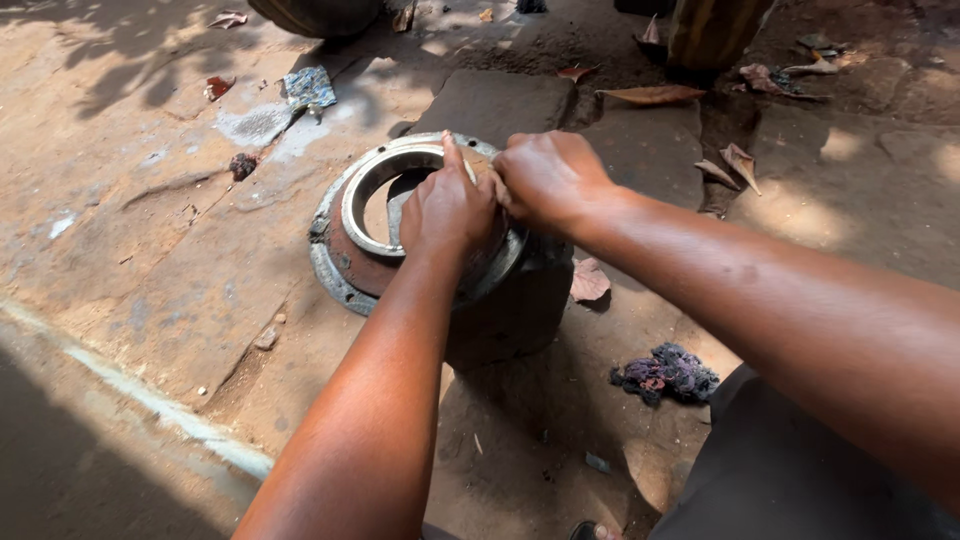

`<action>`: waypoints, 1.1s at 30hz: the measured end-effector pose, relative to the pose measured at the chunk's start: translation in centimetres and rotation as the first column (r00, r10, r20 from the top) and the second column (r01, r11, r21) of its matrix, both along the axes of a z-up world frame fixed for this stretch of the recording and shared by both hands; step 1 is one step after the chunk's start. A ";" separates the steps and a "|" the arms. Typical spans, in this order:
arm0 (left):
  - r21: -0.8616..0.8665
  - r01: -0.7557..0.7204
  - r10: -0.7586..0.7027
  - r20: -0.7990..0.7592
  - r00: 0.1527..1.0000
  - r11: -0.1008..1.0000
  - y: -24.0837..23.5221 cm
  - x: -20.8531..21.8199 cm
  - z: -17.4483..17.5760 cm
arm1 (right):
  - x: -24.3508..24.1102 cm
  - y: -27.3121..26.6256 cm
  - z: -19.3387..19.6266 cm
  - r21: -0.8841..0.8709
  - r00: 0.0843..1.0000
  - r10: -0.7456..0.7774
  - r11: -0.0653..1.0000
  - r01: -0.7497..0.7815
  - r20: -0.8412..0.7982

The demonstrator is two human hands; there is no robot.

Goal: The person uses a yellow scraper tool to clean the inner and outer surfaces of a large, circular metal machinery part resting on a stone block. They repeatedly scrape the metal ring and the surrounding flange area to remove debris.

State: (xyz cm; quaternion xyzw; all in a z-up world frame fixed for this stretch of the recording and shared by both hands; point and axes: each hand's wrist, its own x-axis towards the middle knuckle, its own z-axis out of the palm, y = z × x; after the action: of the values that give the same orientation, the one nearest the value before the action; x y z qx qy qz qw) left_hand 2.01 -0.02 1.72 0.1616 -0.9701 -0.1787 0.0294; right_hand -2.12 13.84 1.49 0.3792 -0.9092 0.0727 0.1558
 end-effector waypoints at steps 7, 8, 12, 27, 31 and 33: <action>-0.053 0.019 -0.021 -0.051 0.998 0.998 -0.4 -0.8 -1.1 | -0.1 0.0 -0.7 -0.064 0.999 0.025 0.998 -0.026 -0.023; -0.045 0.016 -0.019 -0.058 0.998 0.999 -0.6 -0.9 -1.3 | -0.1 -0.3 -0.8 -0.091 1.000 0.021 0.996 -0.022 -0.009; -0.058 0.027 -0.035 -0.132 0.991 0.998 -0.3 -0.8 -1.7 | 0.2 0.6 -0.7 -0.041 1.000 0.005 0.999 -0.004 0.026; -0.019 0.030 -0.031 -0.071 0.997 0.999 -0.4 0.3 0.0 | -1.4 -0.3 -0.6 -0.072 0.994 -0.063 0.995 0.069 0.088; -0.002 0.044 -0.044 -0.083 0.996 0.999 -0.4 0.2 -0.3 | -0.1 -0.2 0.3 -0.109 0.989 -0.075 0.990 0.090 0.128; 0.004 0.054 -0.054 -0.084 0.995 0.999 -0.5 0.1 -0.6 | 0.8 0.0 0.2 -0.094 0.988 -0.098 0.989 0.110 0.122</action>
State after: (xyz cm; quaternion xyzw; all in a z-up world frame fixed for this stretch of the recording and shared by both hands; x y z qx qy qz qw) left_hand 2.12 -0.48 1.12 0.1276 -0.9715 -0.1891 0.0649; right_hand -1.29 13.89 1.71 0.3179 -0.9306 0.1322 0.1245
